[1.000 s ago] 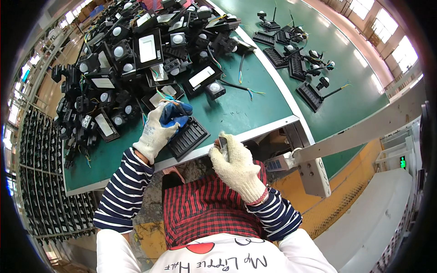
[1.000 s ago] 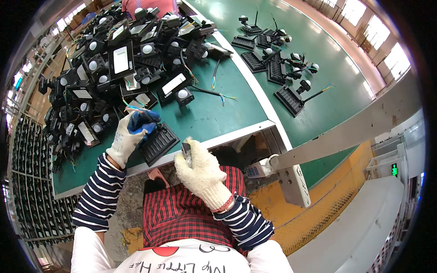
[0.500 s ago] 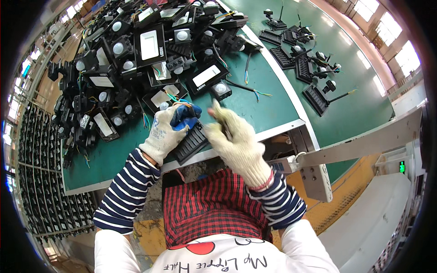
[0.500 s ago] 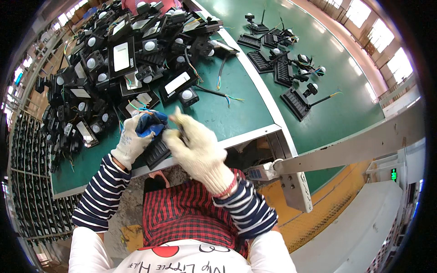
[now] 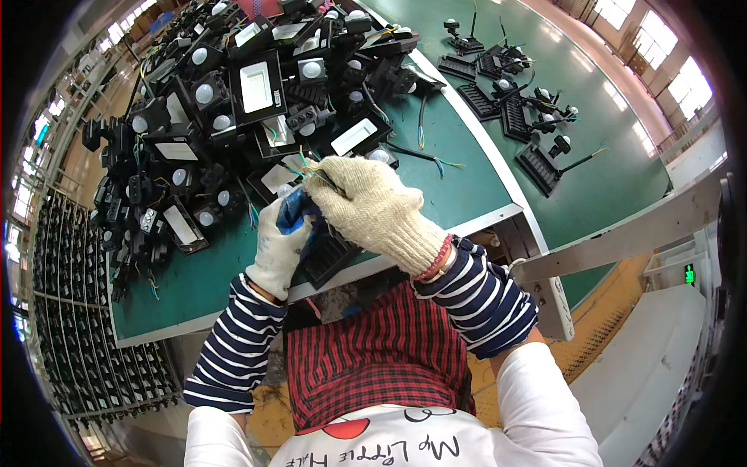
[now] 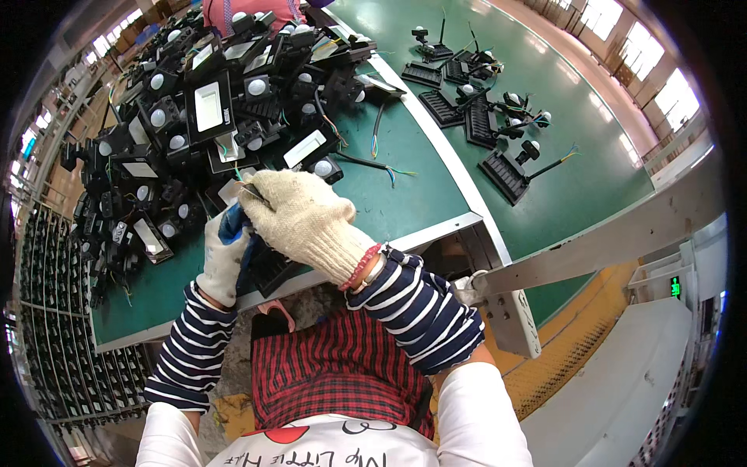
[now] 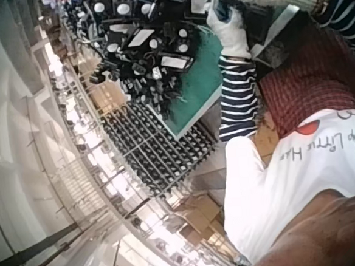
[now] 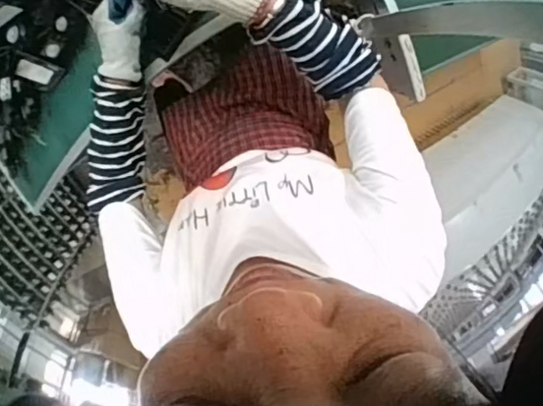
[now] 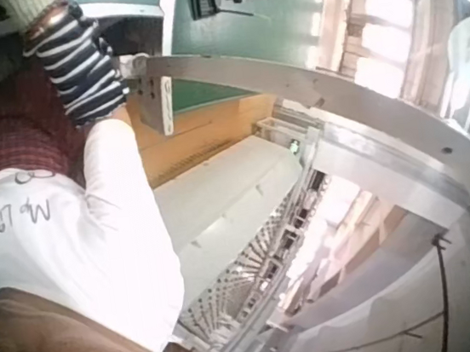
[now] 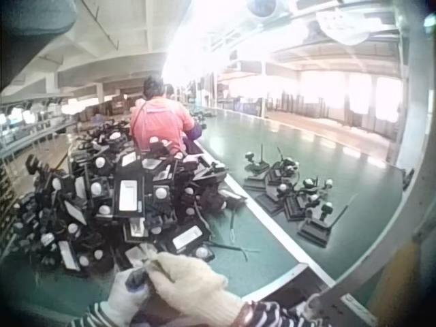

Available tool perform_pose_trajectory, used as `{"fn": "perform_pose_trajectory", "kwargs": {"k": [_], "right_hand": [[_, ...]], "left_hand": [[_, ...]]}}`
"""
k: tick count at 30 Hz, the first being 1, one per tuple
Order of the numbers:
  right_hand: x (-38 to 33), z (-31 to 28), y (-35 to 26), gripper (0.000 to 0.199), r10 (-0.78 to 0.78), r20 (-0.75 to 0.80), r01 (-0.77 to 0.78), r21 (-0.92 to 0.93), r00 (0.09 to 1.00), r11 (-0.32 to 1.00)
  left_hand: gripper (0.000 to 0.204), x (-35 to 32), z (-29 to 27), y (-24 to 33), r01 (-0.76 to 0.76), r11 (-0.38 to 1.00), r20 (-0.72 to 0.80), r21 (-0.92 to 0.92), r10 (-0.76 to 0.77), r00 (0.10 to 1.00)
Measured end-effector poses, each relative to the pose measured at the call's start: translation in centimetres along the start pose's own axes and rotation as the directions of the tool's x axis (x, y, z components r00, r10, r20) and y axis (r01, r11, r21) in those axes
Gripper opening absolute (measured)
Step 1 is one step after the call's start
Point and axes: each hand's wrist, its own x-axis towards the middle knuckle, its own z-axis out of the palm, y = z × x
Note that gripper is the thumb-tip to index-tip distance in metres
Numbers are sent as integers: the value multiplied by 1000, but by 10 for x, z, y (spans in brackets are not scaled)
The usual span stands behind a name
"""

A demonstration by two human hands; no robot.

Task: Manually assembling LED solar wall lights by attaching the sensor and front panel to the main housing unit.

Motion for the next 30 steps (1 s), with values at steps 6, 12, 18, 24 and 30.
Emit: {"fn": "perform_pose_trajectory", "kwargs": {"k": [6, 12, 18, 24, 30], "right_hand": [[0, -3, -3, 31, 104, 4, -104, 53, 995, 993], [-2, 2, 5, 32, 106, -76, -95, 135, 991, 986], [-8, 7, 2, 29, 48, -134, -11, 266, 990, 964], [-13, -12, -3, 26, 284, -16, -211, 630, 959, 747], [-74, -30, 49, 37, 380, -684, -118, 398, 623, 910]], "left_hand": [[36, 5, 6, -2, -186, 981, 24, -53, 187, 982], [33, 12, 8, -12, -461, 820, 79, 339, 464, 882], [34, 2, 11, -13, -407, 827, 49, 389, 422, 905], [44, -5, 8, -3, -282, 918, 4, 280, 292, 956], [87, -53, 12, 31, -95, 627, -20, 773, 173, 985]]}}
